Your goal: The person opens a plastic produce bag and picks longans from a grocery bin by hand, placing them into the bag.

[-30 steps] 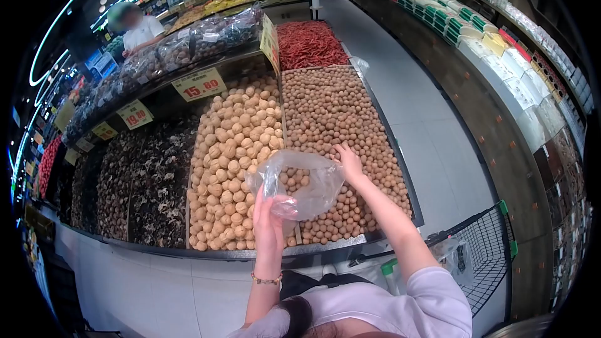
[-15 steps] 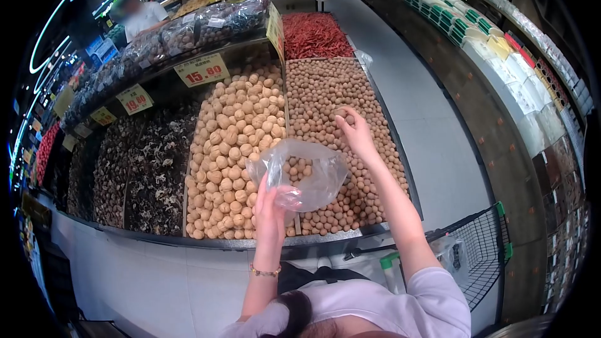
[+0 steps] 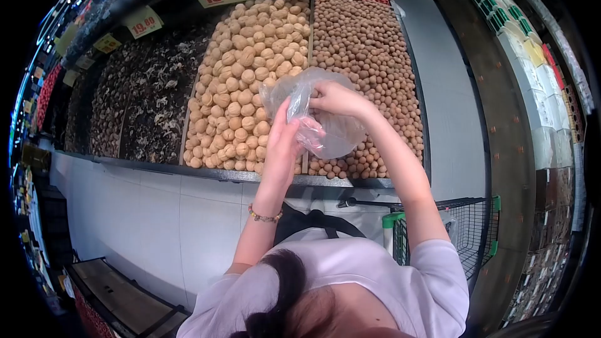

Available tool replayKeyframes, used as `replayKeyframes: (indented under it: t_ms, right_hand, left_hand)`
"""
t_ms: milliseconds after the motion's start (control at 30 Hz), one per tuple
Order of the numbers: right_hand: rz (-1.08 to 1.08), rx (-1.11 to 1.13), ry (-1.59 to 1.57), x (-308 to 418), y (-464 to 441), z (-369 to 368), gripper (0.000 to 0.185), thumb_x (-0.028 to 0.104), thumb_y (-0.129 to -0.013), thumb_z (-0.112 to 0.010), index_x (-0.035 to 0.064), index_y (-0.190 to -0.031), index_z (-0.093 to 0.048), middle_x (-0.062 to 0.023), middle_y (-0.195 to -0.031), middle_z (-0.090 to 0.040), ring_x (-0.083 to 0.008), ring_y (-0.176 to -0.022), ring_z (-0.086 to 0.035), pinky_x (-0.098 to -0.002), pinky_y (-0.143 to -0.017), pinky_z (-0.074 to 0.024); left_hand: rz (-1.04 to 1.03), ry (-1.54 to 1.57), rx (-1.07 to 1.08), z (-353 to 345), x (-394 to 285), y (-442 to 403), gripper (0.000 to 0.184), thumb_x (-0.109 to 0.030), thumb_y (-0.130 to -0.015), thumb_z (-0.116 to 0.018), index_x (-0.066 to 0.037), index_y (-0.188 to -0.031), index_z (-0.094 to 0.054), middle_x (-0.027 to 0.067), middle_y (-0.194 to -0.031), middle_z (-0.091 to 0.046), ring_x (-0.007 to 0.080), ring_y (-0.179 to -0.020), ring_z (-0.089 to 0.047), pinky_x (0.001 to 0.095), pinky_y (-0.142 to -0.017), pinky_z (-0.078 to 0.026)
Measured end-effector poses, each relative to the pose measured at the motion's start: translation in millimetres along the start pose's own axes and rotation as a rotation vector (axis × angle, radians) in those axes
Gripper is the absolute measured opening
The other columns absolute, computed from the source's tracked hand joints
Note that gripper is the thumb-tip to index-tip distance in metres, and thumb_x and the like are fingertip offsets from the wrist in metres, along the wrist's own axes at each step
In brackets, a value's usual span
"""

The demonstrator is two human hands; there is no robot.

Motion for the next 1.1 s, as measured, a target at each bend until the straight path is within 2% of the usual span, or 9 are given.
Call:
replayKeyframes:
  t_ms: [100, 300, 333, 433, 533, 633, 733, 767, 1100]
  right_hand:
    - [-0.28, 0.249, -0.069, 24, 2, -1, 0.041, 0.028, -0.081, -0.064, 0.0054, -0.115, -0.058, -0.0155, -0.099, -0.065, -0.0247, -0.091, -0.063, -0.0358, -0.078, -0.0494]
    - [0.084, 0.032, 0.037, 41, 23, 19, 0.04, 0.018, -0.086, -0.06, 0.0007, -0.122, -0.052, -0.018, -0.121, -0.056, -0.0254, -0.104, -0.059, -0.0355, -0.09, -0.0453]
    - [0.189, -0.092, -0.006, 63, 34, 41, 0.037, 0.016, -0.088, -0.058, 0.002, -0.122, -0.053, -0.0145, -0.116, -0.06, -0.0244, -0.102, -0.06, -0.0341, -0.089, -0.0465]
    - [-0.071, -0.223, -0.52, 45, 57, 79, 0.024, 0.016, -0.092, -0.051, 0.0048, -0.112, -0.061, -0.0062, -0.103, -0.065, -0.0166, -0.097, -0.061, -0.028, -0.075, -0.0502]
    - [-0.071, -0.627, -0.389, -11, 85, 112, 0.021, 0.014, -0.092, -0.051, 0.0032, -0.106, -0.062, -0.0052, -0.1, -0.065, -0.0145, -0.093, -0.062, -0.0268, -0.078, -0.0489]
    - [-0.339, -0.418, 0.141, -91, 106, 75, 0.056, 0.031, -0.081, -0.063, 0.011, -0.131, -0.047, -0.0185, -0.134, -0.044, -0.0314, -0.124, -0.044, -0.0417, -0.102, -0.0368]
    - [-0.511, -0.149, 0.294, -144, 107, 18, 0.09, 0.05, -0.069, -0.069, 0.0223, -0.143, -0.027, -0.0215, -0.15, -0.015, -0.0427, -0.139, -0.008, -0.0571, -0.11, -0.0102]
    - [-0.533, -0.101, 0.284, -147, 106, 5, 0.09, 0.051, -0.068, -0.069, 0.0217, -0.143, -0.029, -0.0209, -0.15, -0.016, -0.0403, -0.139, -0.01, -0.0583, -0.109, -0.0095]
    - [-0.392, -0.357, 0.432, -139, 84, -12, 0.065, 0.037, -0.069, -0.071, 0.017, -0.126, -0.05, -0.0148, -0.137, -0.035, -0.0368, -0.124, -0.034, -0.0475, -0.091, -0.0451]
  left_hand:
    - [-0.023, 0.018, -0.04, 9, -6, 2, 0.051, -0.02, -0.096, -0.039, -0.001, -0.141, -0.025, 0.0115, -0.087, -0.059, 0.0165, -0.081, -0.059, 0.0278, -0.065, -0.049]
    - [-0.088, 0.018, -0.119, 28, -16, 5, 0.052, -0.02, -0.096, -0.039, -0.001, -0.141, -0.024, 0.0111, -0.089, -0.058, 0.0162, -0.084, -0.057, 0.0287, -0.068, -0.047]
    - [-0.081, 0.031, -0.11, 29, -16, 5, 0.053, -0.02, -0.096, -0.039, -0.002, -0.142, -0.022, 0.0105, -0.092, -0.058, 0.0161, -0.086, -0.057, 0.0296, -0.071, -0.047]
    - [-0.096, 0.046, -0.134, 34, -18, 5, 0.053, -0.02, -0.096, -0.039, -0.003, -0.143, -0.022, 0.0103, -0.095, -0.058, 0.0158, -0.087, -0.057, 0.03, -0.073, -0.048]
    - [-0.111, 0.056, -0.125, 38, -16, 5, 0.053, -0.02, -0.096, -0.039, -0.002, -0.143, -0.022, 0.0087, -0.097, -0.058, 0.0142, -0.088, -0.056, 0.0289, -0.073, -0.048]
    - [-0.12, 0.042, -0.105, 40, -14, 3, 0.052, -0.02, -0.096, -0.038, -0.003, -0.143, -0.022, 0.0069, -0.095, -0.058, 0.0122, -0.086, -0.055, 0.0259, -0.07, -0.047]
    - [-0.127, 0.035, -0.127, 40, -15, 2, 0.051, -0.02, -0.096, -0.037, -0.004, -0.143, -0.024, 0.0048, -0.092, -0.056, 0.0106, -0.085, -0.053, 0.0244, -0.069, -0.045]
    - [-0.145, 0.051, -0.146, 42, -15, 1, 0.051, -0.019, -0.096, -0.037, -0.003, -0.142, -0.023, 0.006, -0.092, -0.056, 0.0113, -0.084, -0.054, 0.0248, -0.067, -0.046]
    - [-0.181, 0.029, -0.136, 40, -15, -2, 0.048, -0.018, -0.097, -0.034, 0.0, -0.14, -0.025, 0.0074, -0.089, -0.057, 0.0115, -0.078, -0.054, 0.0246, -0.063, -0.044]
Point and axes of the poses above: each hand's wrist, its own y-axis away from the middle knuckle, its own z-axis out of the back of the hand, x = y × z, the point moved 8 cm from there along -y, towards the middle knuckle
